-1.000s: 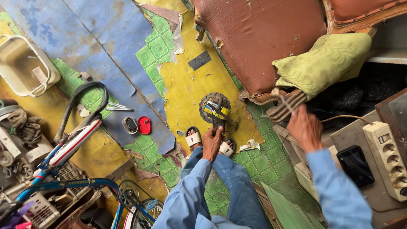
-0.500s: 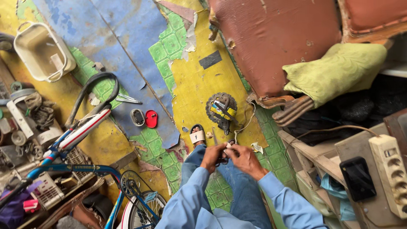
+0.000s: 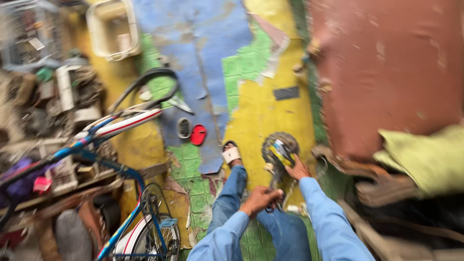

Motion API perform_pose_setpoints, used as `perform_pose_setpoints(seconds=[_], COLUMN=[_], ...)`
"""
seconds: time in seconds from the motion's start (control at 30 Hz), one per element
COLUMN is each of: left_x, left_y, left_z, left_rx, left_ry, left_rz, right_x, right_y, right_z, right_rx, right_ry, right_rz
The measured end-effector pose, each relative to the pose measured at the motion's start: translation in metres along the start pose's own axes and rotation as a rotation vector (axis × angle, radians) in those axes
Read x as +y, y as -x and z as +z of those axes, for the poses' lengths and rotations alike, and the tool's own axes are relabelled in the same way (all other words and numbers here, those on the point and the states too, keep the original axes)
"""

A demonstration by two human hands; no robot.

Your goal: The person retrieves a metal rod and a bicycle inner tube, then sits on the floor to work on the tube. They repeatedly rub the inner tube against the metal rod, likely to smooth or clean its surface. After finishing, they return the rod to the workbench and pick up a small yellow box from the floor.

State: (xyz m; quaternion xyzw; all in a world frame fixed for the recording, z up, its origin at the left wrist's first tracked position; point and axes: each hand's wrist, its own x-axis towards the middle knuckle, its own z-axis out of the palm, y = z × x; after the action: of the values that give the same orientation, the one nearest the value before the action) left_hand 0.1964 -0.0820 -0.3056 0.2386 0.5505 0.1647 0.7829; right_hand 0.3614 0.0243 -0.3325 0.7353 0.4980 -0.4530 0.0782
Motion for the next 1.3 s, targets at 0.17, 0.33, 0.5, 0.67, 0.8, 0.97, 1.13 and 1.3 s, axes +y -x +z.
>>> perform_pose_setpoints(seconds=[0.17, 0.33, 0.5, 0.67, 0.8, 0.97, 1.13, 1.3], left_x=[0.004, 0.005, 0.007, 0.017, 0.035, 0.068, 0.115, 0.153], left_y=[0.000, 0.004, 0.013, 0.023, 0.031, 0.048, 0.074, 0.107], left_z=[-0.032, -0.062, -0.092, -0.116, -0.135, -0.163, -0.194, -0.237], left_rx=[-0.063, -0.085, -0.034, -0.012, -0.017, -0.101, -0.086, -0.092], left_ry=[-0.052, -0.053, -0.057, -0.019, 0.049, 0.252, 0.273, 0.275], left_rz=[0.008, 0.050, 0.012, -0.012, 0.020, 0.053, 0.183, 0.271], right_x=[-0.011, -0.021, -0.045, -0.083, -0.116, -0.177, -0.262, -0.346], right_y=[-0.029, -0.045, -0.044, -0.044, -0.043, -0.032, -0.020, -0.009], right_z=[0.030, 0.051, 0.063, 0.066, 0.058, 0.058, 0.045, 0.034], right_rx=[-0.019, -0.083, -0.166, -0.096, -0.172, -0.245, -0.277, -0.271], right_ry=[-0.140, -0.269, -0.604, -0.462, -0.517, -0.726, -0.557, -0.305], right_rz=[-0.176, 0.005, 0.127, 0.103, 0.086, 0.058, 0.041, 0.040])
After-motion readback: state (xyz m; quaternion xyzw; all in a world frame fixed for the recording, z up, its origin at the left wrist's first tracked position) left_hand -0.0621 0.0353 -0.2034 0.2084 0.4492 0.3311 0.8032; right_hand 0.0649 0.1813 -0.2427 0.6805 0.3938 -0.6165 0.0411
